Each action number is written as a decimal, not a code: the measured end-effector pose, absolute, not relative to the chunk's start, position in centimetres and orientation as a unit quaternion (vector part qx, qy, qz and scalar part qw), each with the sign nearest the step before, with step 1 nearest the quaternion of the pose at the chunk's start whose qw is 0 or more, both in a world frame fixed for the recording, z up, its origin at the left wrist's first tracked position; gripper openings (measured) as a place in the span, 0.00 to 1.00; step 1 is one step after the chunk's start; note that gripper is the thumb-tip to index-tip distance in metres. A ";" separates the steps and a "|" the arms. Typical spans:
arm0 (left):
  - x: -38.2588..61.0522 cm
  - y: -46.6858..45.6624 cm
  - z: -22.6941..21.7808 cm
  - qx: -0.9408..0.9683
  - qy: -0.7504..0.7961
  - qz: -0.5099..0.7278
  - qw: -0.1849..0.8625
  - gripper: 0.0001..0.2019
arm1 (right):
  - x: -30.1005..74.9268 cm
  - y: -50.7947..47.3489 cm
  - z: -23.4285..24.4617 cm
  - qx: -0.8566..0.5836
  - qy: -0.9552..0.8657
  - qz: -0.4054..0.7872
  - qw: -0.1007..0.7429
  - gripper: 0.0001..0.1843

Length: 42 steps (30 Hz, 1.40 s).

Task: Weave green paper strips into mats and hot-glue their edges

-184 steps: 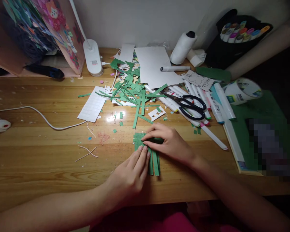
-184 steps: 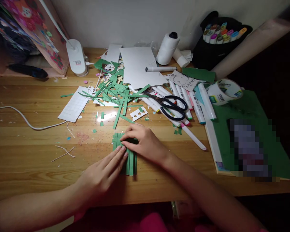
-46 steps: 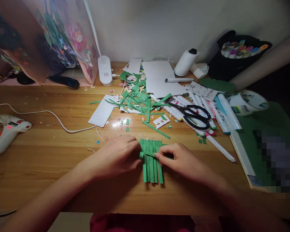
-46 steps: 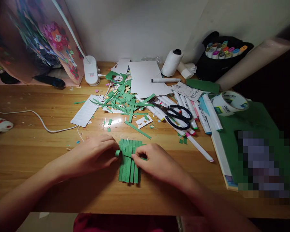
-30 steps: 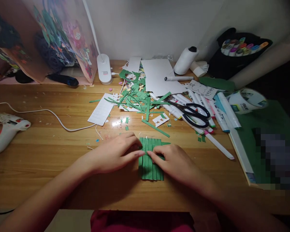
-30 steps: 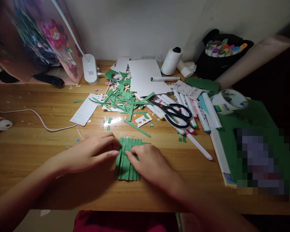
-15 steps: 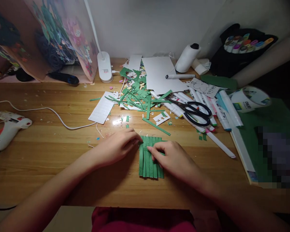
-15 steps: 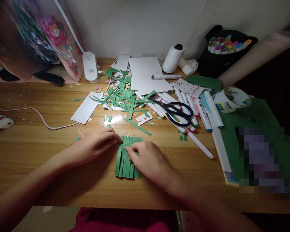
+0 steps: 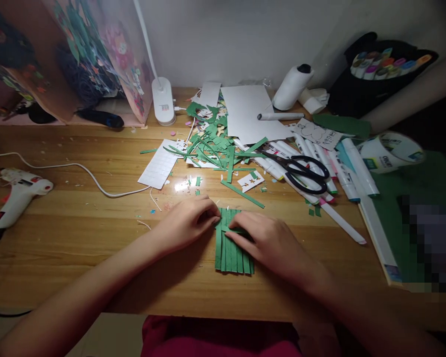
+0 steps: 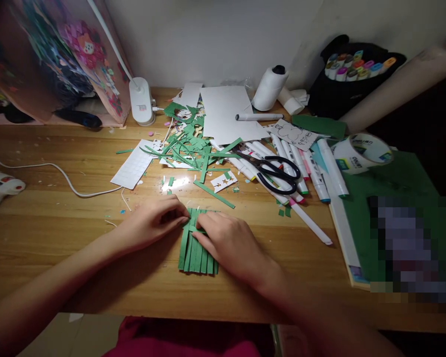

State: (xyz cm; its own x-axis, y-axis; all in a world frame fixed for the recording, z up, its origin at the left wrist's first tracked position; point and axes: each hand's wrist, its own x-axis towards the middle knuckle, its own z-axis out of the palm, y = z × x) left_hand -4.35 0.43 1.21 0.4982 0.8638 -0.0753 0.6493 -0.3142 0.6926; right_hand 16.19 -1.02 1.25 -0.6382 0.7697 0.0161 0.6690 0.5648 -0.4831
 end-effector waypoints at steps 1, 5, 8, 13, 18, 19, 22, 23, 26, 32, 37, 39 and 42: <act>-4.4 0.4 1.2 0.793 0.476 0.160 0.345 0.03 | 16.1 -1.0 1.2 -0.412 -0.874 0.227 0.118 0.04; -4.4 0.5 1.1 0.787 0.477 0.168 0.353 0.03 | 15.9 -0.9 1.0 -0.432 -0.851 0.262 0.141 0.04; -4.4 0.5 1.1 0.786 0.477 0.167 0.356 0.03 | 15.8 -0.7 1.0 -0.439 -0.841 0.278 0.153 0.04; -4.4 0.5 1.3 0.786 0.477 0.164 0.359 0.04 | 15.8 -0.7 0.9 -0.445 -0.824 0.310 0.165 0.04; -4.8 0.5 1.6 0.796 0.448 0.142 0.380 0.04 | 15.9 -0.5 0.9 -0.446 -0.816 0.322 0.178 0.05; -4.8 0.4 1.7 0.798 0.445 0.136 0.383 0.06 | 15.8 -0.5 0.8 -0.445 -0.815 0.324 0.181 0.05; -4.9 0.3 1.9 0.801 0.450 0.126 0.374 0.08 | 15.8 -0.4 0.7 -0.446 -0.811 0.332 0.183 0.05; -4.9 0.3 1.9 0.801 0.453 0.125 0.371 0.08 | 15.7 -0.4 0.7 -0.448 -0.809 0.333 0.183 0.05; -4.9 0.2 2.0 0.799 0.456 0.123 0.373 0.07 | 15.7 -0.4 0.7 -0.451 -0.811 0.327 0.182 0.06; -4.8 0.3 1.8 0.796 0.458 0.121 0.376 0.07 | 15.7 -0.4 0.8 -0.449 -0.810 0.332 0.180 0.07; -4.8 0.4 1.9 0.798 0.454 0.123 0.376 0.07 | 15.8 -0.5 0.5 -0.451 -0.807 0.333 0.188 0.08; -4.8 0.4 1.9 0.799 0.455 0.123 0.374 0.07 | 15.9 -0.6 0.5 -0.451 -0.806 0.332 0.190 0.08; -4.8 0.3 1.9 0.799 0.455 0.124 0.371 0.07 | 15.9 -0.6 0.6 -0.453 -0.807 0.329 0.190 0.08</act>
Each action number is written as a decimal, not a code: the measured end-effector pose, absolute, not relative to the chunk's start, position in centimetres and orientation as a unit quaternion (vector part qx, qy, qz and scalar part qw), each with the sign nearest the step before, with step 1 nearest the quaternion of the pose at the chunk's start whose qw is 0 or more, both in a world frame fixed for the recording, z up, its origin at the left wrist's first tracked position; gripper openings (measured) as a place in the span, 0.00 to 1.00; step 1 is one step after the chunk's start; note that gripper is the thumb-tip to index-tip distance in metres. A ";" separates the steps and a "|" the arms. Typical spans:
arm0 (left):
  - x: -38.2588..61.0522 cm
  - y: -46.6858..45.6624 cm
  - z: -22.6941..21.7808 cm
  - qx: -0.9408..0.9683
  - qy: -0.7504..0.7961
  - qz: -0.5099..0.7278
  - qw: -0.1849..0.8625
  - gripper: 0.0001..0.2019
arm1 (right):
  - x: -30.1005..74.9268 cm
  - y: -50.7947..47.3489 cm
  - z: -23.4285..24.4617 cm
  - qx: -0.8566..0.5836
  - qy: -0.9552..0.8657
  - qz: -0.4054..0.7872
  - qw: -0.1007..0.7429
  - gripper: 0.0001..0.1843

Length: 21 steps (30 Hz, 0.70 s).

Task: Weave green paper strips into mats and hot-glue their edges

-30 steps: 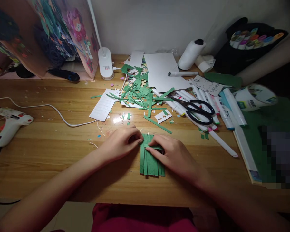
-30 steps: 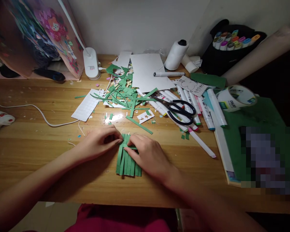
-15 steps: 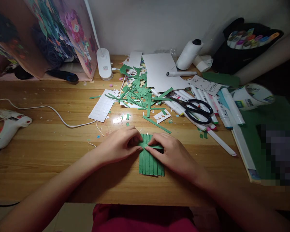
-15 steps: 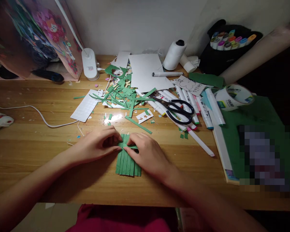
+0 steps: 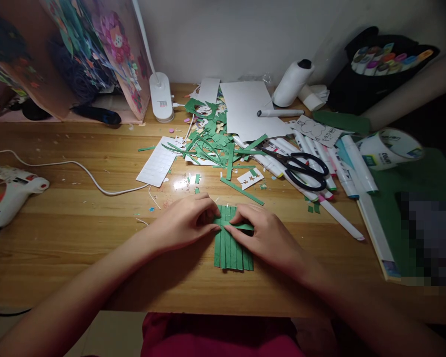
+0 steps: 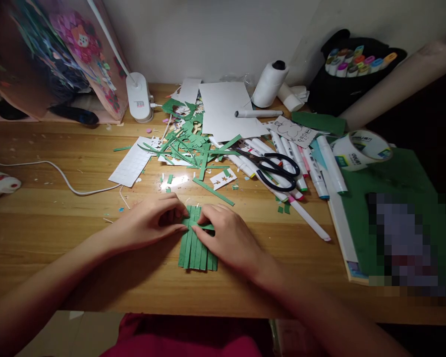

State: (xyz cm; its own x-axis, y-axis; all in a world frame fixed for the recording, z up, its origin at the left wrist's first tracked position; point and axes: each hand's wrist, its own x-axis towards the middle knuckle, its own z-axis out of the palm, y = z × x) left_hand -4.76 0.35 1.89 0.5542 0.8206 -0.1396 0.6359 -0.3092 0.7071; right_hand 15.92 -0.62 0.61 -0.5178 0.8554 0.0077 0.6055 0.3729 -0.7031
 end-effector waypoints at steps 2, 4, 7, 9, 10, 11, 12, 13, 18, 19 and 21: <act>-4.7 0.3 1.9 0.800 0.453 0.125 0.372 0.07 | 15.9 -0.6 0.7 -0.453 -0.807 0.328 0.189 0.08; -4.7 0.3 1.9 0.801 0.450 0.126 0.374 0.07 | 15.9 -0.6 0.7 -0.453 -0.808 0.326 0.190 0.09; -4.8 0.3 1.9 0.803 0.446 0.127 0.373 0.07 | 15.8 -0.5 0.7 -0.453 -0.809 0.324 0.190 0.09; -4.8 0.2 1.9 0.808 0.444 0.128 0.366 0.07 | 15.7 -0.5 0.7 -0.454 -0.808 0.325 0.189 0.09; -4.8 0.2 1.8 0.811 0.444 0.128 0.360 0.07 | 15.7 -0.5 0.7 -0.454 -0.807 0.326 0.189 0.09; -4.8 0.1 1.8 0.814 0.442 0.129 0.355 0.06 | 15.7 -0.5 0.7 -0.455 -0.806 0.328 0.188 0.09; -4.8 0.1 1.8 0.816 0.440 0.130 0.352 0.06 | 15.7 -0.5 0.8 -0.455 -0.805 0.330 0.188 0.09; -4.8 0.1 1.7 0.818 0.437 0.133 0.350 0.06 | 15.7 -0.5 0.8 -0.455 -0.804 0.333 0.187 0.09; -4.6 0.0 1.7 0.818 0.434 0.135 0.353 0.05 | 15.7 -0.5 0.9 -0.454 -0.800 0.348 0.181 0.08; -4.6 0.0 1.7 0.817 0.435 0.134 0.353 0.05 | 15.8 -0.5 0.9 -0.454 -0.800 0.349 0.181 0.08; -4.6 0.0 1.7 0.819 0.434 0.130 0.352 0.04 | 15.8 -0.5 0.9 -0.455 -0.799 0.350 0.180 0.08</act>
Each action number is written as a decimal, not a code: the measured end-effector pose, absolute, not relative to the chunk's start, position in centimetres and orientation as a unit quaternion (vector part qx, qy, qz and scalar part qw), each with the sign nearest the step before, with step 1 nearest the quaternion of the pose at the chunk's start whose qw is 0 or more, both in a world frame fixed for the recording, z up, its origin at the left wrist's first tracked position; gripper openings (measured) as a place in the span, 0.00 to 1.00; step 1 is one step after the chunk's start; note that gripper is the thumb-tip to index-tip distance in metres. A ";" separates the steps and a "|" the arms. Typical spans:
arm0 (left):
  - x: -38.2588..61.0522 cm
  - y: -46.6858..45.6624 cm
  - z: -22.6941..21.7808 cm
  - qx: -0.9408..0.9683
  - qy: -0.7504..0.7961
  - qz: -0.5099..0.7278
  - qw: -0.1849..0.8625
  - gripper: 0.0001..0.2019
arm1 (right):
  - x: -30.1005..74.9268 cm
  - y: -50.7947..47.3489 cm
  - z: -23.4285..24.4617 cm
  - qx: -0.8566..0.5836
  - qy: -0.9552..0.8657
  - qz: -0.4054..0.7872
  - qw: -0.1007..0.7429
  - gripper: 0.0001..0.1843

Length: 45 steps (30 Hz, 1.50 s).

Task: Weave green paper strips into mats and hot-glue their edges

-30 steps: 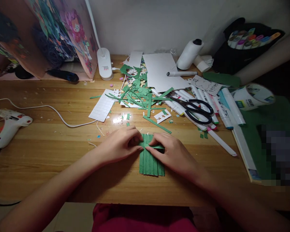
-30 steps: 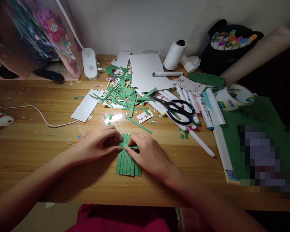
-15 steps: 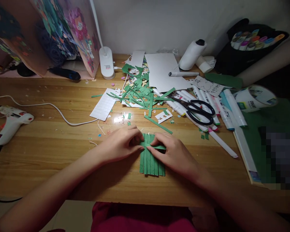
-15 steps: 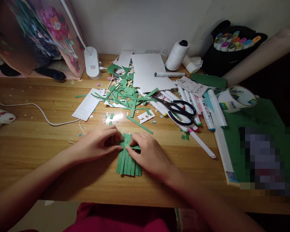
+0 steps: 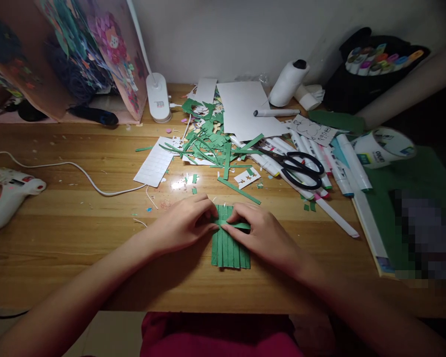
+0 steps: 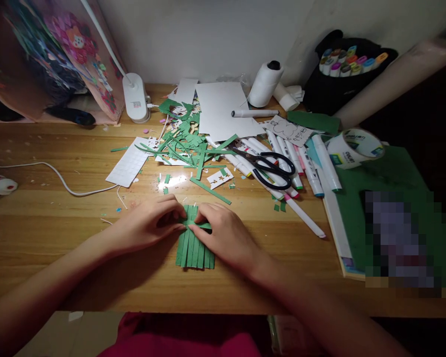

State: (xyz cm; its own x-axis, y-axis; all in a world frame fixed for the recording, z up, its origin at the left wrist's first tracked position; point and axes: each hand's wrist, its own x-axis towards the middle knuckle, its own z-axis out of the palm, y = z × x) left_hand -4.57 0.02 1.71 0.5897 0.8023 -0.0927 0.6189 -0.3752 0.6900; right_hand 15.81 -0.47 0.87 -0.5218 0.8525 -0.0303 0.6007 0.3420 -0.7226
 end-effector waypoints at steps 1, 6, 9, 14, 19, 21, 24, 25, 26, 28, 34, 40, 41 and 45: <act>-4.5 0.0 1.7 0.821 0.432 0.127 0.351 0.04 | 15.8 -0.5 0.9 -0.455 -0.798 0.351 0.180 0.08; -4.2 -0.5 1.6 0.842 0.429 0.119 0.306 0.04 | 15.8 -0.5 1.1 -0.458 -0.791 0.364 0.180 0.06; -3.7 -1.1 1.3 0.850 0.431 0.127 0.274 0.04 | 15.9 -0.4 1.3 -0.458 -0.789 0.369 0.178 0.04; -3.2 -1.9 0.9 0.844 0.410 0.161 0.307 0.08 | 16.3 -0.2 1.6 -0.456 -0.793 0.363 0.178 0.03; -3.0 -2.1 1.3 0.822 0.422 0.172 0.340 0.07 | 17.0 0.0 2.4 -0.435 -0.774 0.416 0.199 0.07; -2.8 -2.1 1.4 0.815 0.434 0.170 0.345 0.05 | 17.2 0.0 2.8 -0.410 -0.771 0.441 0.205 0.10; -2.6 -2.1 1.1 0.807 0.453 0.179 0.335 0.05 | 17.4 0.0 2.9 -0.378 -0.768 0.481 0.190 0.11; -2.5 -2.1 0.9 0.804 0.458 0.185 0.332 0.05 | 17.5 0.0 2.8 -0.375 -0.772 0.480 0.181 0.13; -2.5 -2.1 0.8 0.801 0.461 0.193 0.330 0.05 | 17.5 -0.1 2.7 -0.376 -0.781 0.468 0.173 0.16; -2.6 -2.0 0.6 0.794 0.464 0.203 0.337 0.06 | 17.4 -0.1 2.2 -0.377 -0.808 0.423 0.161 0.19; -2.8 -1.9 0.8 0.778 0.460 0.208 0.373 0.09 | 16.6 -0.3 1.2 -0.384 -0.819 0.392 0.168 0.21; -2.7 -1.8 1.0 0.770 0.466 0.208 0.381 0.14 | 16.3 -0.4 1.3 -0.396 -0.804 0.410 0.169 0.19; -2.7 -1.8 1.0 0.770 0.466 0.208 0.383 0.14 | 16.3 -0.3 1.3 -0.396 -0.804 0.411 0.169 0.18; -2.7 -1.7 0.8 0.768 0.463 0.208 0.390 0.14 | 16.1 -0.3 1.3 -0.407 -0.798 0.408 0.177 0.12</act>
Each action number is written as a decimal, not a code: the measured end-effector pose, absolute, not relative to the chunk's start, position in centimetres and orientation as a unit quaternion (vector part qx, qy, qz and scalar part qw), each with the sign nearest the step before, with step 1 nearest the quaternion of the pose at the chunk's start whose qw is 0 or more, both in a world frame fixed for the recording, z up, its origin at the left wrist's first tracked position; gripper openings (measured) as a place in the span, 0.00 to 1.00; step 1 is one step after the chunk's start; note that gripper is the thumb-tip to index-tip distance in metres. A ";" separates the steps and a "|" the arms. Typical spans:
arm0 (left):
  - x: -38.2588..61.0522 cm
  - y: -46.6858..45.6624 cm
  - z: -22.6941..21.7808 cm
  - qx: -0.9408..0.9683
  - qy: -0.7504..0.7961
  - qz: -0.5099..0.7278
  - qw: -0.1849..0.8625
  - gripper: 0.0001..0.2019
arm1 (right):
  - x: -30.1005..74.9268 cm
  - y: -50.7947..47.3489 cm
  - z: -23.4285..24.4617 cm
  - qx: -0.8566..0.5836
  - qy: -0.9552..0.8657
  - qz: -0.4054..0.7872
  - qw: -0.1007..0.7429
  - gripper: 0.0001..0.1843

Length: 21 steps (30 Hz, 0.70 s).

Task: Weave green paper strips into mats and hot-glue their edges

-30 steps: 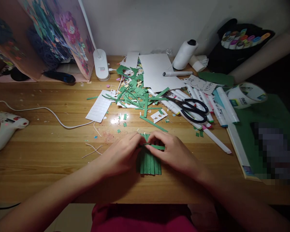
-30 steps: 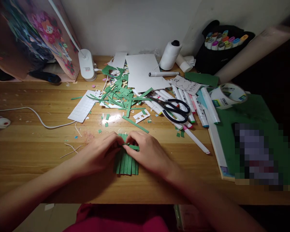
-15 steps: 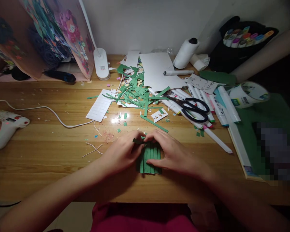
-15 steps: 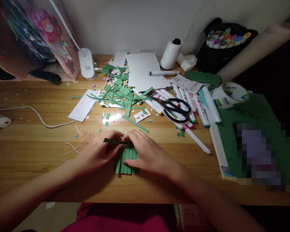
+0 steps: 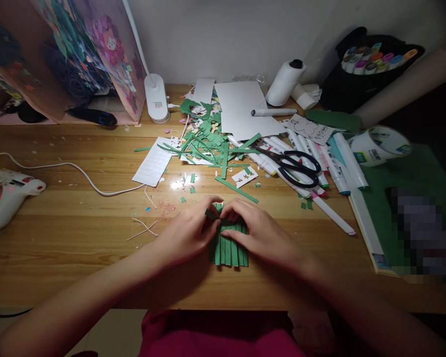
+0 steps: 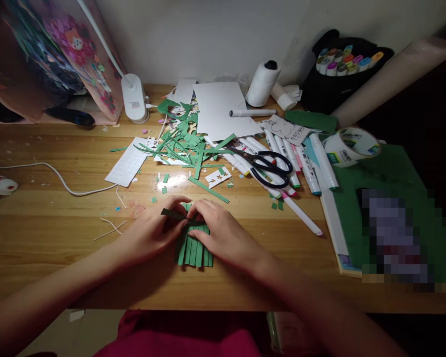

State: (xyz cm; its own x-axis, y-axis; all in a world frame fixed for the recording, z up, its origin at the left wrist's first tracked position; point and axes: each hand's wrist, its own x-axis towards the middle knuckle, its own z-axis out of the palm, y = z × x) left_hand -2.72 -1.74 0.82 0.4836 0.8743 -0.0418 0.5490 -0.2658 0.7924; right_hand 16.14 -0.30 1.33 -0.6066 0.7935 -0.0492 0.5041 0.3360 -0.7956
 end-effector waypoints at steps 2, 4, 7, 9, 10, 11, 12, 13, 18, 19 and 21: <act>-2.7 -1.7 0.8 0.767 0.463 0.211 0.392 0.14 | 16.0 -0.3 1.3 -0.410 -0.797 0.405 0.183 0.11; -2.7 -1.7 0.8 0.766 0.462 0.213 0.392 0.14 | 15.9 -0.3 1.1 -0.408 -0.798 0.400 0.190 0.10; -2.7 -1.8 0.8 0.769 0.465 0.211 0.384 0.14 | 15.9 -0.1 1.0 -0.415 -0.792 0.399 0.205 0.09; -2.7 -1.8 0.8 0.771 0.467 0.212 0.377 0.14 | 16.1 0.1 1.0 -0.415 -0.788 0.408 0.201 0.07; -2.7 -1.8 0.8 0.772 0.467 0.212 0.376 0.14 | 16.3 0.1 1.0 -0.408 -0.791 0.413 0.191 0.07; -2.8 -1.7 0.7 0.772 0.466 0.213 0.375 0.14 | 16.4 0.2 1.1 -0.397 -0.799 0.416 0.177 0.11; -2.8 -1.7 0.7 0.773 0.465 0.214 0.375 0.14 | 16.5 0.2 1.2 -0.386 -0.808 0.414 0.164 0.16; -2.8 -1.7 0.7 0.774 0.463 0.215 0.375 0.15 | 16.6 0.1 1.3 -0.376 -0.817 0.410 0.153 0.21; -2.8 -1.7 0.6 0.773 0.462 0.220 0.375 0.15 | 16.3 -0.3 1.4 -0.371 -0.832 0.384 0.151 0.23; -2.8 -1.7 0.6 0.773 0.462 0.221 0.375 0.14 | 16.2 -0.3 1.4 -0.372 -0.832 0.380 0.157 0.22; -2.8 -1.8 0.6 0.772 0.461 0.221 0.377 0.14 | 16.0 -0.3 1.2 -0.374 -0.832 0.374 0.169 0.20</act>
State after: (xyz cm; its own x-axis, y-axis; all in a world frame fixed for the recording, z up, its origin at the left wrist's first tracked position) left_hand -2.84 -1.76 0.61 0.4781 0.8783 -0.0064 0.5448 -0.2908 0.7865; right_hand 16.01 -0.32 1.25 -0.6639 0.7478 0.0007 0.4955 0.4406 -0.7485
